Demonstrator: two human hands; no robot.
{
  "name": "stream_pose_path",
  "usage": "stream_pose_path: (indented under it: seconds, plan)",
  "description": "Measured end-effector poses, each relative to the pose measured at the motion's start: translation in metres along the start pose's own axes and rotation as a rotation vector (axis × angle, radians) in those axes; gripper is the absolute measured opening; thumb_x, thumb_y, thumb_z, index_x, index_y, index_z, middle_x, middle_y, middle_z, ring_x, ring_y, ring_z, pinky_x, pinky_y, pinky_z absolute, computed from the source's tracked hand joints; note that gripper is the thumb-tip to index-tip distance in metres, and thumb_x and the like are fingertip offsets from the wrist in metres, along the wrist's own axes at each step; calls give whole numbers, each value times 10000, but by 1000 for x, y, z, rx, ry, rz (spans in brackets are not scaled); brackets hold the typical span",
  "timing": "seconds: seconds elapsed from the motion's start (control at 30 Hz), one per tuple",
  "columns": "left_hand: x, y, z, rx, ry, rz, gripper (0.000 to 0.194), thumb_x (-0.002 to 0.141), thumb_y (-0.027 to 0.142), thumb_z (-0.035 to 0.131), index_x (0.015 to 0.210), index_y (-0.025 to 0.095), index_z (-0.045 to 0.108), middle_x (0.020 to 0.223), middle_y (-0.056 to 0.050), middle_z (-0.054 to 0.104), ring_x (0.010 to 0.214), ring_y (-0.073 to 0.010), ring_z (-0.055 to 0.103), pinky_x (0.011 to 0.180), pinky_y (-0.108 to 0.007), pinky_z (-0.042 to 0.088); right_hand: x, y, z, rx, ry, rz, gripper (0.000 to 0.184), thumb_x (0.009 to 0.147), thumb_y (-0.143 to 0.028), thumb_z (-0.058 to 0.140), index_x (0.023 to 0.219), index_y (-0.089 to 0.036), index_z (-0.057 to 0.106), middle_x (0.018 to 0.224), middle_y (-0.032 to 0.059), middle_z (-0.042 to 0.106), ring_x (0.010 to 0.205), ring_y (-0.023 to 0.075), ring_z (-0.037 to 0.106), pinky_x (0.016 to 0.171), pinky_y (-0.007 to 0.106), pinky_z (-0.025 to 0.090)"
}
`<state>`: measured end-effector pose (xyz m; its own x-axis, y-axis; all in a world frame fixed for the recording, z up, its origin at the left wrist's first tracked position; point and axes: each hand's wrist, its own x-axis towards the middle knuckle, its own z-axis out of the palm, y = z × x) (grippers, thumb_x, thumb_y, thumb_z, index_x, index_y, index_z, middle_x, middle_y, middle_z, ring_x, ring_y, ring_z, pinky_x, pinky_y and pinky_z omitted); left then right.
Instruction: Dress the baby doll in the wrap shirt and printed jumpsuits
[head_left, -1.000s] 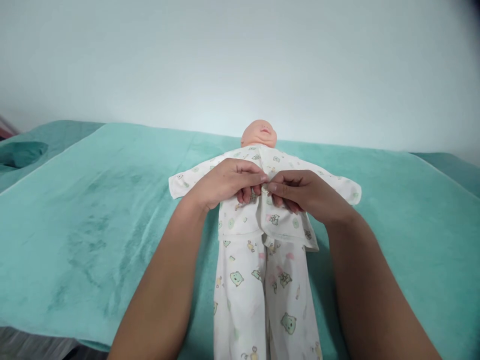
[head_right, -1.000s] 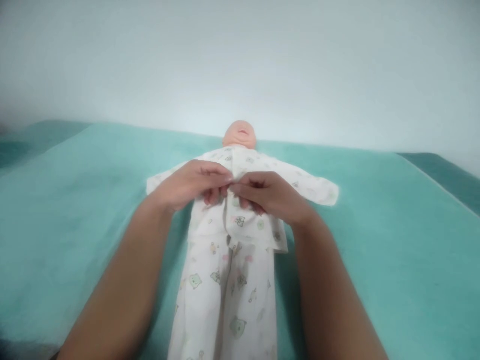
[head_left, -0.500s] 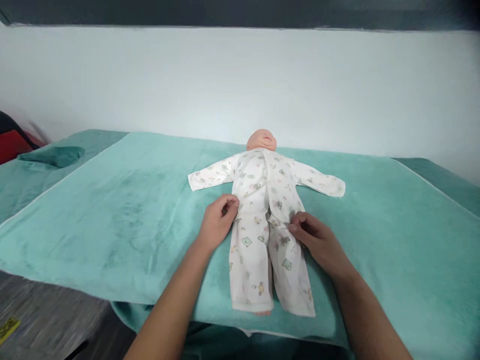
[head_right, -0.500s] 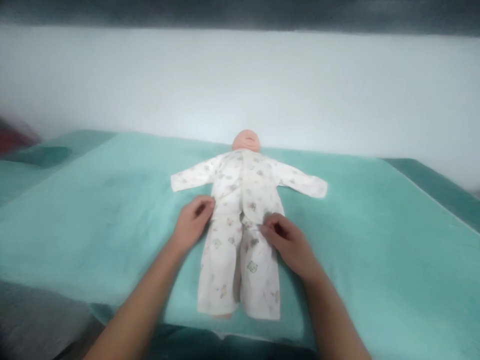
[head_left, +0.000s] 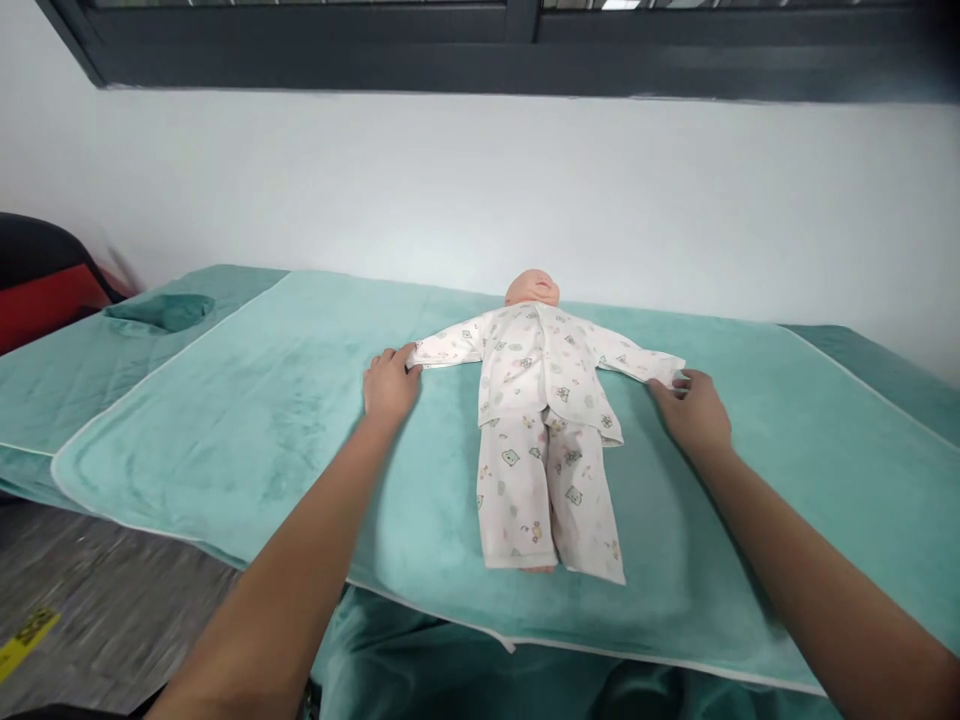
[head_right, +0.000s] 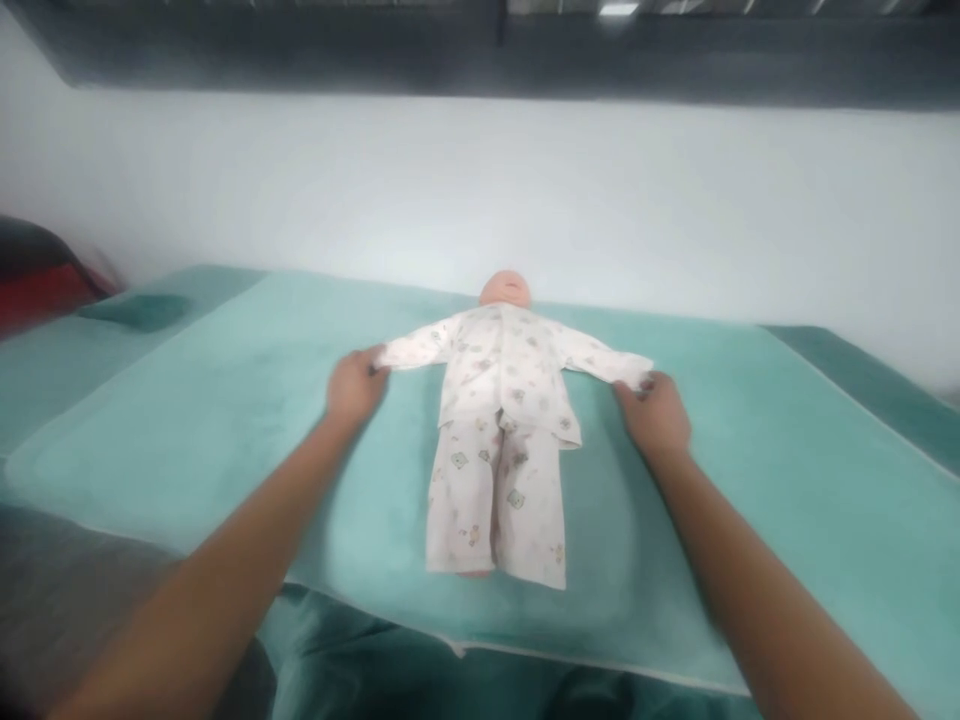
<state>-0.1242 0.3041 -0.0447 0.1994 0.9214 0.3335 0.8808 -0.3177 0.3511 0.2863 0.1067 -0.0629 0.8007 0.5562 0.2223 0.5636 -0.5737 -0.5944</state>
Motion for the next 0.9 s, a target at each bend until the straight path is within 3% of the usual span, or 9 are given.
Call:
stream_pose_path:
  seconds: [0.17, 0.3, 0.5, 0.63, 0.77, 0.9]
  plan:
    - [15, -10, 9, -63, 57, 69, 436, 918, 203, 442, 1302, 278, 636, 1123, -71, 653, 1088, -247, 586, 908, -342, 467, 32, -4, 14, -106, 7, 39, 581, 862, -456, 558, 1363, -165, 504, 1238, 192, 643, 1082, 366, 605, 875, 467, 441]
    - [23, -15, 13, -44, 185, -10, 451, 940, 192, 378, 1298, 281, 639, 1123, -72, 620, 1071, -230, 578, 874, -330, 478, 46, -3, 13, -70, 44, 22, 499, 908, -414, 487, 1336, -159, 519, 1245, 216, 610, 1055, 323, 574, 839, 418, 404]
    - [26, -15, 15, 24, 215, -68, 511, 854, 125, 433, 1313, 237, 626, 1163, -107, 609, 1105, -276, 553, 904, -377, 472, 41, -2, 9, -29, 160, 0, 482, 914, -344, 440, 1326, -103, 511, 1257, 245, 550, 1020, 304, 547, 836, 398, 381]
    - [22, -12, 12, -15, 241, -18, 541, 812, 77, 433, 1291, 224, 638, 1266, -82, 608, 1155, -248, 561, 964, -348, 457, 35, -4, 12, -66, 243, -120, 462, 914, -281, 439, 1316, -71, 530, 1380, 283, 447, 1197, 349, 475, 931, 410, 373]
    - [19, -4, 7, -62, 189, 35, 542, 818, 61, 387, 1276, 188, 647, 1333, -54, 635, 1259, -213, 545, 1065, -332, 400, 39, -8, 19, -147, 167, -364, 408, 958, -281, 410, 1289, -114, 580, 1391, 224, 521, 1278, 329, 445, 1024, 407, 353]
    - [19, 1, 6, -83, 136, 62, 463, 925, 200, 355, 1295, 180, 632, 1359, -60, 637, 1341, -212, 496, 1116, -335, 343, 44, -9, 25, -221, 13, -423, 420, 998, -358, 352, 1241, -154, 627, 1262, 168, 642, 1149, 299, 569, 946, 387, 411]
